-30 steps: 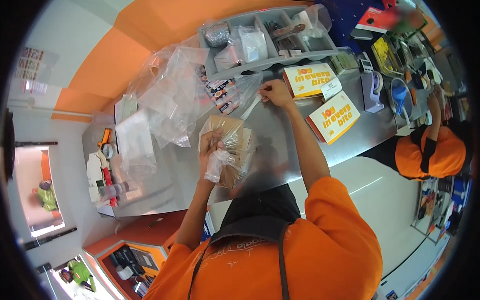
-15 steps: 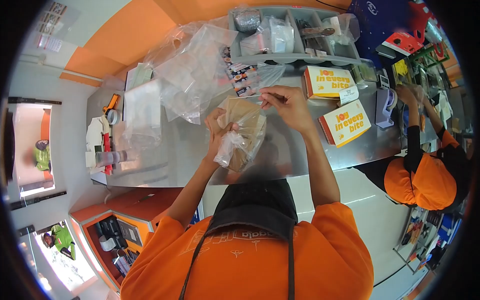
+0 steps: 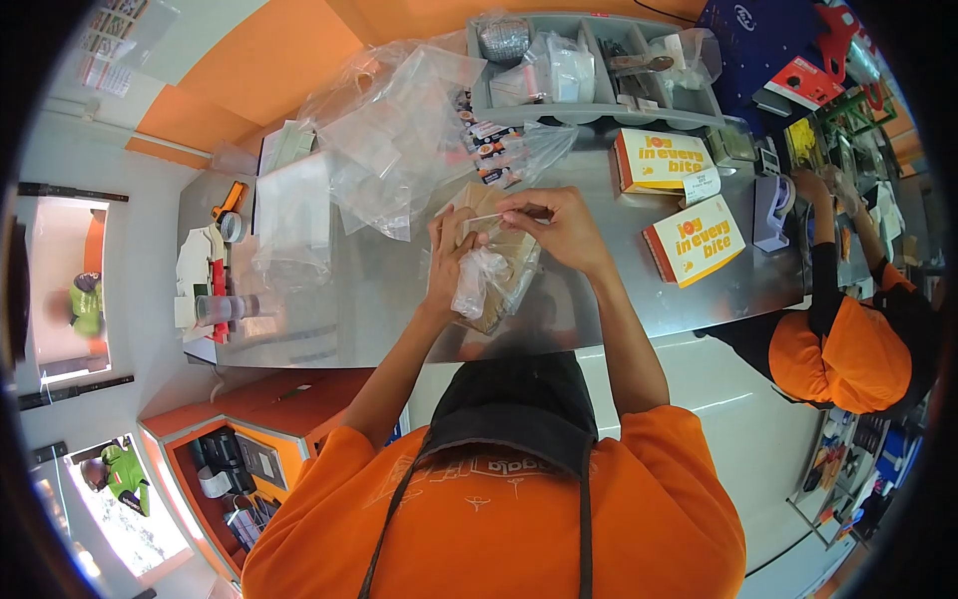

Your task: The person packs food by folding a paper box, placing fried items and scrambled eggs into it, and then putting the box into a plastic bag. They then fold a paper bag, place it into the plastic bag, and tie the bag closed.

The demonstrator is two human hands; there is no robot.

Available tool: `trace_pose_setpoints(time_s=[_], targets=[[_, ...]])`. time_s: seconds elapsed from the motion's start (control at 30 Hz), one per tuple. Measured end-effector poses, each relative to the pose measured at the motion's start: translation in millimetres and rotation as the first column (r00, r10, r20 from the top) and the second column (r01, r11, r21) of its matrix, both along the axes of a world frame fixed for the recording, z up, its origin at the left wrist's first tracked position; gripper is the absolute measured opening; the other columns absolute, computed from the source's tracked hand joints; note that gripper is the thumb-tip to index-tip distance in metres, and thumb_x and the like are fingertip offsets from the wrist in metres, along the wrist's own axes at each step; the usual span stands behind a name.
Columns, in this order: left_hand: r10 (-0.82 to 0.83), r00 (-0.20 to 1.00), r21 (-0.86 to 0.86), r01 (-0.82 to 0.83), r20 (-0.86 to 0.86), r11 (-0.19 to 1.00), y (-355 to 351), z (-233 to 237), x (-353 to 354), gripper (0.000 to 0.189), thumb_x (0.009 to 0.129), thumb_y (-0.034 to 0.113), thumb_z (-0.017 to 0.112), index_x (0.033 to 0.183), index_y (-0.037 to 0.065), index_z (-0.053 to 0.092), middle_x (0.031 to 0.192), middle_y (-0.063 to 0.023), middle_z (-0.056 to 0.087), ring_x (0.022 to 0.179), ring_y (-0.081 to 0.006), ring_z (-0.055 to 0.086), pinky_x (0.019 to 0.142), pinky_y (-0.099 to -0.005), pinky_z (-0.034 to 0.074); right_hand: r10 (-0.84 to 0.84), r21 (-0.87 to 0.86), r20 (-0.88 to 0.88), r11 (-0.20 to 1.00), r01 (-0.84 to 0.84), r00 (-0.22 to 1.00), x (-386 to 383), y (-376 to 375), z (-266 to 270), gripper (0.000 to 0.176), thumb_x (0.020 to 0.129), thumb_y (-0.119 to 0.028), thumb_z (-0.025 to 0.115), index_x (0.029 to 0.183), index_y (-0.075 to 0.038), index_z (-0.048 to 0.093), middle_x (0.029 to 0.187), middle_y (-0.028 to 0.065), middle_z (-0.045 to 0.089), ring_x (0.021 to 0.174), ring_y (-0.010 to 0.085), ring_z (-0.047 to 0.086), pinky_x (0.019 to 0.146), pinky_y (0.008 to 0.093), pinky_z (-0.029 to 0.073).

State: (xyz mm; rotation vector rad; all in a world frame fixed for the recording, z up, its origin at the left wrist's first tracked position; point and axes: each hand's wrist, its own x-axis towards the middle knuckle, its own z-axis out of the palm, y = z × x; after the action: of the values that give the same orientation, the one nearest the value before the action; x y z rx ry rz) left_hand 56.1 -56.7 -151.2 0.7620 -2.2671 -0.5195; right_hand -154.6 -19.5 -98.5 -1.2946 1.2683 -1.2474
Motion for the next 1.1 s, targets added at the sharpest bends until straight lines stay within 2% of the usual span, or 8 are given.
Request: trace_pose_setpoints(time_s=[0.2, 0.4, 0.5, 0.7, 0.8, 0.9, 1.0, 1.1], targets=[[0.008, 1.0, 0.16, -0.005, -0.015, 0.987, 5, 0, 0, 0.026, 0.092, 0.018, 0.063, 0.108, -0.003, 0.067, 0.134, -0.0173, 0.049, 0.125, -0.0415, 0.041, 0.105, -0.0477, 0.037, 0.033, 0.026, -0.056, 0.999, -0.032, 0.998, -2, 1, -7, 0.017, 0.089, 0.003, 0.07, 0.105, 0.002, 0.074, 0.091, 0.0091, 0.073, 0.08, 0.0128, 0.07, 0.072, 0.0283, 0.057], [0.153, 0.972, -0.24, -0.194, -0.18, 0.951, 10, -3, -3, 0.025, 0.094, 0.021, 0.064, 0.109, 0.001, 0.066, 0.129, -0.0198, 0.049, 0.125, -0.0415, 0.038, 0.103, -0.0526, 0.031, -0.132, -0.199, -0.391, 0.978, 0.056, 0.911, 15, -8, -4, 0.015, 0.084, 0.006, 0.069, 0.099, 0.003, 0.069, 0.088, 0.0105, 0.061, 0.077, 0.0229, 0.063, 0.072, 0.0307, 0.051], [0.242, 0.97, -0.305, -0.241, -0.033, 0.921, 11, 6, -2, 0.022, 0.093, 0.019, 0.064, 0.108, 0.003, 0.061, 0.125, -0.0165, 0.051, 0.122, -0.0363, 0.042, 0.101, -0.0495, 0.03, 0.019, -0.345, -0.426, 0.921, -0.182, 0.904, 28, -10, -5, 0.023, 0.076, 0.009, 0.068, 0.098, 0.003, 0.067, 0.089, 0.0123, 0.06, 0.082, 0.0288, 0.06, 0.075, 0.0358, 0.05], [0.102, 0.945, 0.063, -0.128, 0.311, 0.99, -2, 34, 3, 0.016, 0.09, 0.01, 0.062, 0.1, 0.005, 0.052, 0.106, -0.0119, 0.059, 0.1, -0.0312, 0.054, 0.09, -0.042, 0.043, 0.23, -0.255, -0.288, 0.917, -0.306, 0.93, 22, -13, -23, 0.038, 0.061, 0.012, 0.064, 0.098, 0.004, 0.067, 0.1, 0.0119, 0.065, 0.097, 0.0308, 0.062, 0.084, 0.0366, 0.049], [0.066, 0.919, 0.023, -0.081, 0.389, 0.996, -7, 44, 5, 0.02, 0.087, 0.009, 0.064, 0.101, 0.004, 0.052, 0.103, -0.0161, 0.061, 0.098, -0.036, 0.06, 0.085, -0.0446, 0.049, 0.267, -0.239, -0.219, 0.918, -0.317, 0.938, 17, -18, -31, 0.038, 0.062, 0.009, 0.07, 0.1, 0.004, 0.067, 0.1, 0.0088, 0.066, 0.094, 0.0264, 0.064, 0.083, 0.0334, 0.05], [0.007, 0.88, 0.32, -0.18, 0.475, 0.93, -9, 64, -1, 0.025, 0.083, 0.009, 0.065, 0.105, 0.001, 0.057, 0.104, -0.0194, 0.064, 0.096, -0.0414, 0.064, 0.083, -0.0498, 0.052, 0.293, -0.156, -0.144, 0.937, -0.314, 0.945, 12, -22, -36, 0.029, 0.071, 0.008, 0.073, 0.099, 0.004, 0.068, 0.098, 0.01, 0.069, 0.089, 0.0235, 0.066, 0.081, 0.0329, 0.052], [0.002, 0.954, 0.31, -0.099, 0.299, 0.945, -22, 40, 7, 0.027, 0.081, 0.009, 0.066, 0.106, -0.002, 0.062, 0.103, -0.0224, 0.068, 0.096, -0.0456, 0.065, 0.079, -0.0513, 0.053, 0.158, -0.023, 0.176, 0.987, -0.157, 0.972, 21, -15, -55, 0.023, 0.078, 0.002, 0.076, 0.1, 0.001, 0.069, 0.095, 0.0105, 0.069, 0.082, 0.0194, 0.067, 0.075, 0.0303, 0.053], [-0.002, 0.926, 0.437, -0.177, 0.378, 0.882, -23, 59, 0, 0.027, 0.082, 0.008, 0.065, 0.106, -0.005, 0.066, 0.101, -0.0249, 0.07, 0.095, -0.0462, 0.065, 0.08, -0.0487, 0.053, -0.216, -0.13, 0.052, 0.967, 0.221, 0.975, 44, 13, -27, 0.02, 0.082, 0.0, 0.074, 0.101, -0.001, 0.069, 0.094, 0.0112, 0.069, 0.081, 0.0175, 0.067, 0.073, 0.0294, 0.054]])
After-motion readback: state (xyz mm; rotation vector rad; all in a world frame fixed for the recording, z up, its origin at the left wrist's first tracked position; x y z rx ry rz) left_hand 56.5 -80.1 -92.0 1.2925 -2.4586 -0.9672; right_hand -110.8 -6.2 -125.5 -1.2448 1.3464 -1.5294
